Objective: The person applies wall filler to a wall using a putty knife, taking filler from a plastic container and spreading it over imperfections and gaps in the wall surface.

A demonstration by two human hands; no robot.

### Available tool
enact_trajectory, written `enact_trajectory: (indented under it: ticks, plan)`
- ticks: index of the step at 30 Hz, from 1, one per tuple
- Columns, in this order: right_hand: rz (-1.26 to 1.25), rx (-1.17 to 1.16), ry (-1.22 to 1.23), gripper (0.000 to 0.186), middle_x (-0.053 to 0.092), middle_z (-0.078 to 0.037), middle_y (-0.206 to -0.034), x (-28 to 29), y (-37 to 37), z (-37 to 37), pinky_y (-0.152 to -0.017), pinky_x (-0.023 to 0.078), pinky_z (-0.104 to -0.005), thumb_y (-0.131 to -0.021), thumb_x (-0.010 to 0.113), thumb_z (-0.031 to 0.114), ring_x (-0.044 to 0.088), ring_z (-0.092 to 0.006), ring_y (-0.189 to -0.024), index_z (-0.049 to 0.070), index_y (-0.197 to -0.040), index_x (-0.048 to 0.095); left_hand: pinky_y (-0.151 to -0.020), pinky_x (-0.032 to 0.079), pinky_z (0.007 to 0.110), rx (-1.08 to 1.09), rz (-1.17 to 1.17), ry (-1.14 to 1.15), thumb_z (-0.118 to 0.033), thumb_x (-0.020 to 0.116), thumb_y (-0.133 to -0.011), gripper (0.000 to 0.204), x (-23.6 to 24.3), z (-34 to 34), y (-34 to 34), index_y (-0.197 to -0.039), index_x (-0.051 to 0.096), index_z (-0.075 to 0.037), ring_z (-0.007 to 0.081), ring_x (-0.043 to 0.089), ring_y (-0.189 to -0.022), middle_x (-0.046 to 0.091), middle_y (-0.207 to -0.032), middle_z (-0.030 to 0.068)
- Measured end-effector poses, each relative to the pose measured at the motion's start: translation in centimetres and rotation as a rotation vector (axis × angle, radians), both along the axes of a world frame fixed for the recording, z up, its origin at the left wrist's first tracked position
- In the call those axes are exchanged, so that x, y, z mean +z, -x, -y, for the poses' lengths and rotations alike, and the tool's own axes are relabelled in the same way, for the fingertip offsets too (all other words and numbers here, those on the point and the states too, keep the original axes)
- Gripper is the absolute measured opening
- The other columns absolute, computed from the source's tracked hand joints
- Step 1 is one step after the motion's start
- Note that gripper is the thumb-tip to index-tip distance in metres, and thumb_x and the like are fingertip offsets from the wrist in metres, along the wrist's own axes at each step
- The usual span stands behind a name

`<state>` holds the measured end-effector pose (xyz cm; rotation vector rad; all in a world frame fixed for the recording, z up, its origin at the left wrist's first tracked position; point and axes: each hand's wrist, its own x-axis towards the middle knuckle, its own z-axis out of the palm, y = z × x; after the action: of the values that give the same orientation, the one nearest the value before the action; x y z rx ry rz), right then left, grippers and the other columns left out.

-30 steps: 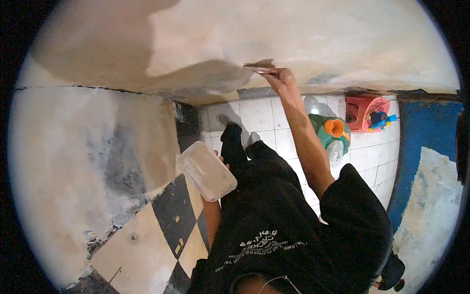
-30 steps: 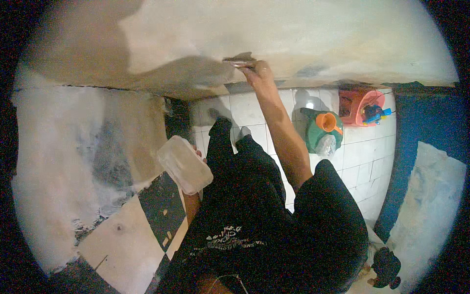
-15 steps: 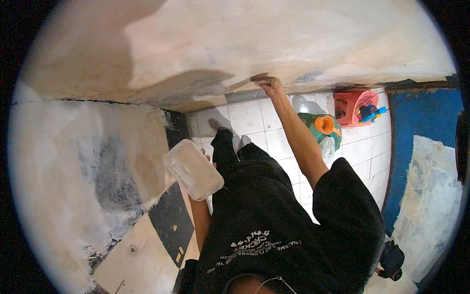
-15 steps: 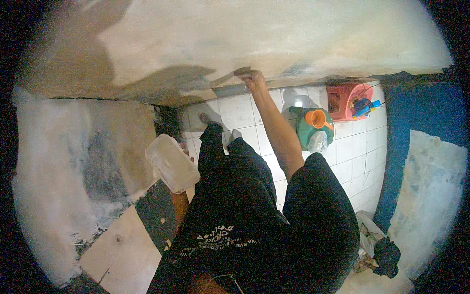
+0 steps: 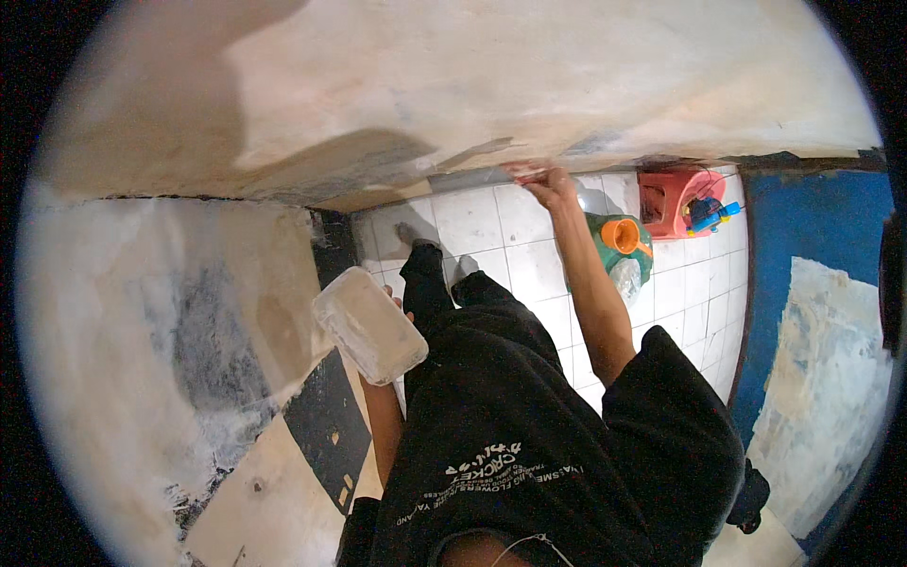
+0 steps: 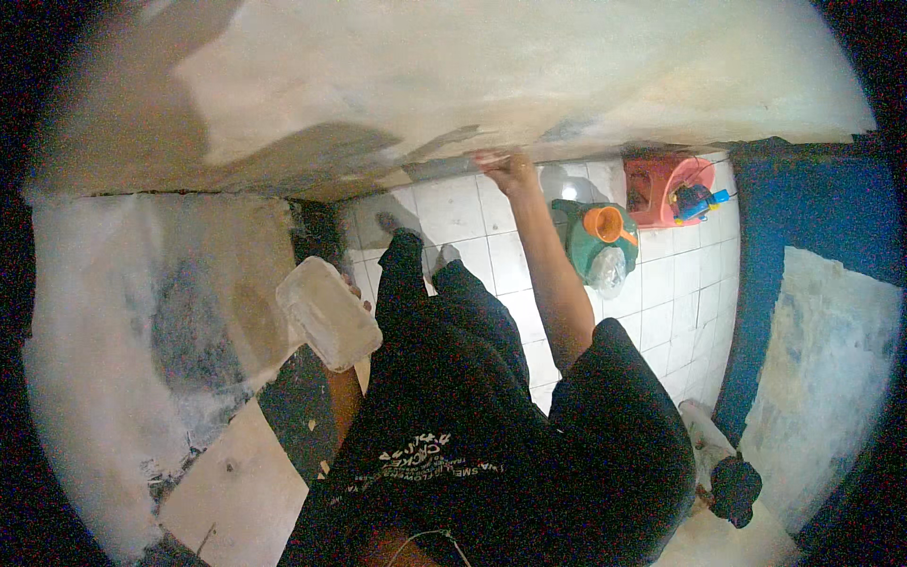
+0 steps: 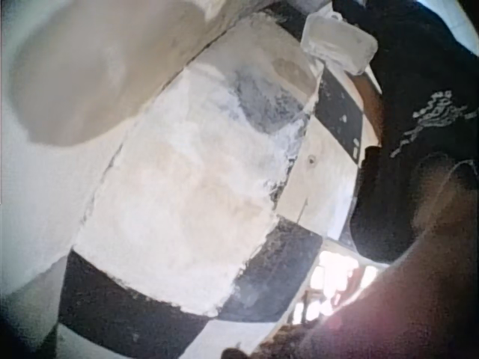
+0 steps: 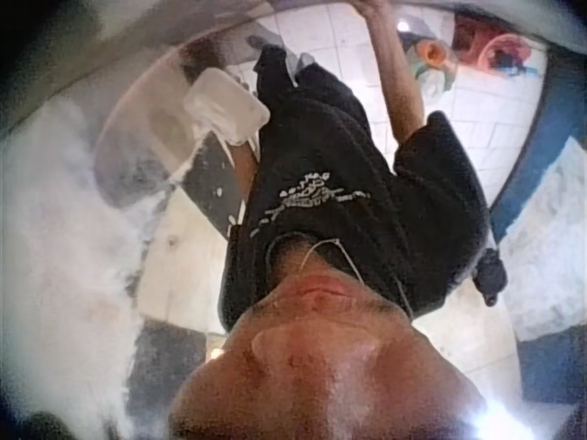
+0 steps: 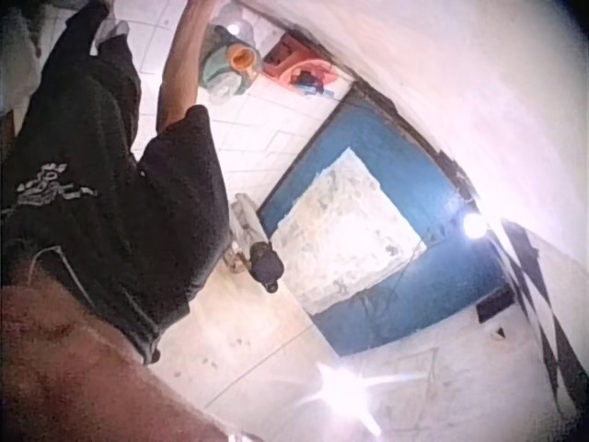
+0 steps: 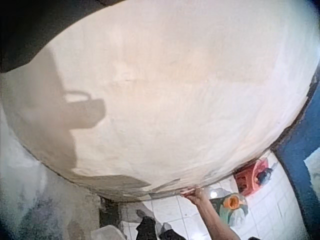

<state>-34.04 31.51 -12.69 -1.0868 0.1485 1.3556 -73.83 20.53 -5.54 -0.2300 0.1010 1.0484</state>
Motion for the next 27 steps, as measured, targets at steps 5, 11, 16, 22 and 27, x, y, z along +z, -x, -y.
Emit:
enact_trajectory:
  ticks: [5,11,16,22,27]
  plan:
    - [-0.051,0.07,-0.1,0.039,0.046,-0.036,-0.116,-9.0,2.0,-3.9,-0.09,0.045,-0.0547,-0.087,0.03,0.004,0.052,-0.046,-0.1,-0.016,-0.121,0.033,-0.101,0.026,0.061,0.013,-0.042,-0.016,-0.049,0.053,-0.083,0.068,0.4,-0.1,-0.4,-0.137,0.03,-0.015,0.0371,0.037,-0.124,0.033,-0.139,0.016]
    - [0.027,0.135,-0.222,0.033,0.053,-0.028,-0.109,-0.1,2.9,-6.5,-0.083,0.05,-0.0422,-0.089,0.035,0.009,0.059,-0.0385,-0.091,-0.013,-0.113,0.043,-0.102,0.024,0.06,0.074,-0.08,0.04,-0.048,0.056,-0.081,0.069,0.8,0.7,0.6,-0.135,0.033,-0.012,0.0359,0.037,-0.121,0.037,-0.135,0.0153]
    - [0.188,0.069,-0.335,0.041,0.042,-0.029,-0.121,14.5,6.1,1.6,-0.091,0.045,-0.046,-0.085,0.033,-0.004,0.052,-0.0382,-0.104,-0.011,-0.125,0.03,-0.104,0.022,0.058,0.069,-0.006,0.026,-0.048,0.058,-0.08,0.067,-0.8,1.3,0.9,-0.133,0.036,-0.012,0.035,0.036,-0.122,0.039,-0.133,0.0151]
    - [-0.164,-0.087,-0.039,0.024,0.054,-0.027,-0.099,6.3,8.2,0.6,-0.073,0.052,-0.0455,-0.09,0.04,0.014,0.06,-0.036,-0.083,-0.005,-0.104,0.047,-0.102,0.027,0.059,0.068,-0.058,0.011,-0.051,0.047,-0.086,0.068,-0.9,1.6,0.6,-0.139,0.027,-0.015,0.0368,0.038,-0.123,0.031,-0.14,0.0158]
    - [-0.07,0.034,-0.123,0.029,0.055,-0.031,-0.1,-9.1,5.3,-4.6,-0.081,0.049,-0.0512,-0.088,0.035,0.006,0.059,-0.0427,-0.085,-0.011,-0.11,0.043,-0.102,0.027,0.058,0.089,-0.177,0.075,-0.051,0.046,-0.086,0.066,-0.7,2.2,-0.3,-0.139,0.028,-0.015,0.0364,0.04,-0.122,0.032,-0.14,0.0157]
